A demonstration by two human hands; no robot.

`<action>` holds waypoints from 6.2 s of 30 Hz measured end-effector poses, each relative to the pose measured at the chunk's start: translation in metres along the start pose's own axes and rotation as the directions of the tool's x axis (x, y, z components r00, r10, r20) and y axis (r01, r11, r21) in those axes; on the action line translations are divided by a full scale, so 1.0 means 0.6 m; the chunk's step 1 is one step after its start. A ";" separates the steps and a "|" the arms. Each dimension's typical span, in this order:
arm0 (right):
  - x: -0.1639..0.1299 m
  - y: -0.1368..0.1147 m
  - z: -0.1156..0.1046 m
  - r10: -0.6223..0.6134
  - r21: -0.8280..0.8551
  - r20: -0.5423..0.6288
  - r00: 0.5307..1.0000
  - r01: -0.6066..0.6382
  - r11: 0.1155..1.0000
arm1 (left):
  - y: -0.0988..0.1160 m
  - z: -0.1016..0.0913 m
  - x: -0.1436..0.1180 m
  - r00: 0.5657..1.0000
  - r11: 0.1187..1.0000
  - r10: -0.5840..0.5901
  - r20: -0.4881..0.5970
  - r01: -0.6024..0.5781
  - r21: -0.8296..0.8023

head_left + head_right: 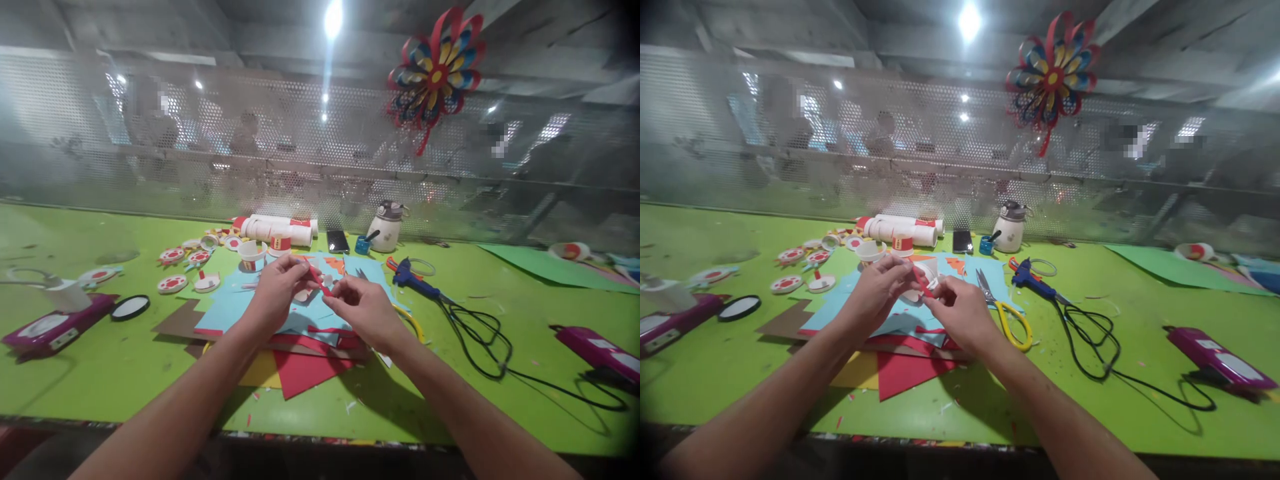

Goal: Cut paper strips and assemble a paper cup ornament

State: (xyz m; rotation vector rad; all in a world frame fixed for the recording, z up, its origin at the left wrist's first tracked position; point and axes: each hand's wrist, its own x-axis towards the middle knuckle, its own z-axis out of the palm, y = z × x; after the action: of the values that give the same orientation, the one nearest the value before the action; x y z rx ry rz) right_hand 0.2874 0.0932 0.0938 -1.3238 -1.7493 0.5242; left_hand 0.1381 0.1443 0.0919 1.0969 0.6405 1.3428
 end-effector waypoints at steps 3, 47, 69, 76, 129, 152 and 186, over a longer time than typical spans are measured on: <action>0.000 0.002 -0.002 0.014 0.046 -0.017 1.000 -0.013 0.999 | 0.000 0.002 -0.002 1.000 1.000 -0.002 0.002 0.002 0.000; -0.005 0.005 -0.013 0.111 0.337 0.082 0.990 -0.132 0.932 | -0.005 0.006 -0.017 0.999 0.996 -0.003 0.045 -0.001 0.094; 0.005 0.009 -0.020 0.164 0.437 0.120 0.979 -0.200 0.877 | -0.020 -0.002 -0.009 0.997 0.994 0.018 0.077 -0.026 0.108; 0.009 0.013 -0.024 0.191 0.493 0.126 0.973 -0.229 0.839 | -0.014 0.005 -0.014 0.998 0.994 0.022 0.064 -0.028 0.106; 0.027 0.036 -0.059 -0.001 0.413 0.184 0.983 -0.077 0.908 | -0.012 0.000 -0.015 0.921 0.839 -0.273 0.279 0.086 0.537; 0.034 0.047 -0.047 0.163 0.605 0.121 0.979 -0.203 0.770 | -0.023 -0.002 -0.017 0.936 0.912 -0.246 0.252 0.136 0.386; 0.022 0.043 -0.049 0.041 0.508 0.225 0.974 -0.153 0.847 | -0.013 0.009 -0.027 0.928 0.968 -0.230 0.292 0.185 0.172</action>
State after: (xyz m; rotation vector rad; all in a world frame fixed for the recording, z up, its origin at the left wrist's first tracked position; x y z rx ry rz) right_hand 0.3253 0.1098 0.0954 -0.9900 -1.5432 1.1447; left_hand 0.1432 0.1286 0.0835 1.2847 0.6048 0.9276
